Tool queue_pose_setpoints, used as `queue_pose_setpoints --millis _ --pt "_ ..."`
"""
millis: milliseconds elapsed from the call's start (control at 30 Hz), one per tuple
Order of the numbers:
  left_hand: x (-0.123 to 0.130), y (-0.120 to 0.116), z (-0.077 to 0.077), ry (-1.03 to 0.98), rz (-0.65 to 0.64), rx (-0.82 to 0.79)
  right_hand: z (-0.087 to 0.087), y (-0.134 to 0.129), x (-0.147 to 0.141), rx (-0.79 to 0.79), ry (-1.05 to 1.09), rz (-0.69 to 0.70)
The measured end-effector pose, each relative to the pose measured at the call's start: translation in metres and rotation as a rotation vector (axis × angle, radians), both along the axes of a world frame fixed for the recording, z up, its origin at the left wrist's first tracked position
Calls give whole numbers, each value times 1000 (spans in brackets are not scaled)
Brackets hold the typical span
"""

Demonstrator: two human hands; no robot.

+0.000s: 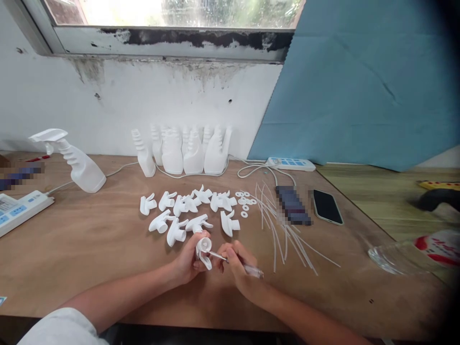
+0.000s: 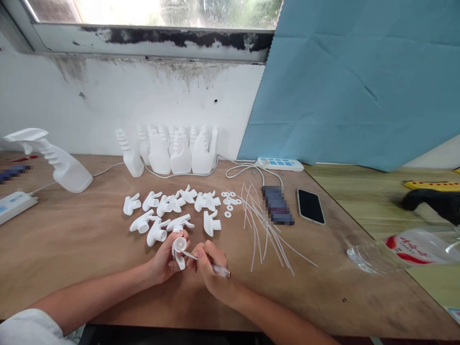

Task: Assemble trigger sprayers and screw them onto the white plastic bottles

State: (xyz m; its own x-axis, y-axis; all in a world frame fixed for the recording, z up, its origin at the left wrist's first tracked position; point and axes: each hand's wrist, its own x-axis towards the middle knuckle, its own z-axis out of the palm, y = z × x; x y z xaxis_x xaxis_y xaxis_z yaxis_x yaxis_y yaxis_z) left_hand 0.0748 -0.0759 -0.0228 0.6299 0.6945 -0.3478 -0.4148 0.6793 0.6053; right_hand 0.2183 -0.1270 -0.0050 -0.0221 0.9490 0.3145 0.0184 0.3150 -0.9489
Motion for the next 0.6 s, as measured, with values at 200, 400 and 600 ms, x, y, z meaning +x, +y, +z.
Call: queue_pose_setpoints --millis 200,400,600 --pt "1 -1 1 -40 17 0 -10 2 10 551 -370 58" --pt "3 -2 3 -26 32 37 -4 8 10 508 -415 -3" --pt "2 -2 -1 -23 62 56 2 21 14 694 -574 68"
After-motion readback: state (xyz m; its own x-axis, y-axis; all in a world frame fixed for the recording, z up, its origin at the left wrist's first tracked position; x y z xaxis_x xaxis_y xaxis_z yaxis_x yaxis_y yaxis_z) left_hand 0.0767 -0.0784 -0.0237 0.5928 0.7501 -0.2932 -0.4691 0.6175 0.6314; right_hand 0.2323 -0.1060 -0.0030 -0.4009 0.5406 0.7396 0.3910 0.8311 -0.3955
